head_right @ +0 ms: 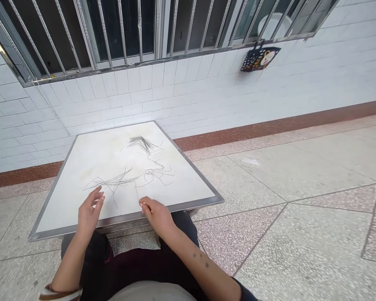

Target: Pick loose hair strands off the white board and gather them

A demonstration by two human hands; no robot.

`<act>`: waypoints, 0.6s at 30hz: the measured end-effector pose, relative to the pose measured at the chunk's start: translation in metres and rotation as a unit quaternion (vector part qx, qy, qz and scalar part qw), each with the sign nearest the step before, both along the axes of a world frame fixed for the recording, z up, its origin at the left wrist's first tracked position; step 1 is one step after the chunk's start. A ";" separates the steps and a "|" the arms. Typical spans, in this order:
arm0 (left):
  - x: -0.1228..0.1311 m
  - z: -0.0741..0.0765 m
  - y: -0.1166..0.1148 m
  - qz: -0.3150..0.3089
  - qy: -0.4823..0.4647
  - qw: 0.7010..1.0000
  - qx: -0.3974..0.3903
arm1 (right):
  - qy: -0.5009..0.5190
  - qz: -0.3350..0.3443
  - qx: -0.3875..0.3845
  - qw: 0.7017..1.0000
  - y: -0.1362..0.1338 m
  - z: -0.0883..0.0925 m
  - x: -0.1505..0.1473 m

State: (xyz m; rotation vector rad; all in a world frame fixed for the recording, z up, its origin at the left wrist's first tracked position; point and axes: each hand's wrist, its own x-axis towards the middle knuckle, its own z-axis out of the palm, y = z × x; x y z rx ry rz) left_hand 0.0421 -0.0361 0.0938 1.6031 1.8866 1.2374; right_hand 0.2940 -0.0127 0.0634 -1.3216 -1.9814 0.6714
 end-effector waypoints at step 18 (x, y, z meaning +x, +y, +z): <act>-0.052 -0.083 0.006 0.162 0.074 0.983 -0.032 | -0.088 -0.150 -0.178 0.968 0.267 -0.006 -0.020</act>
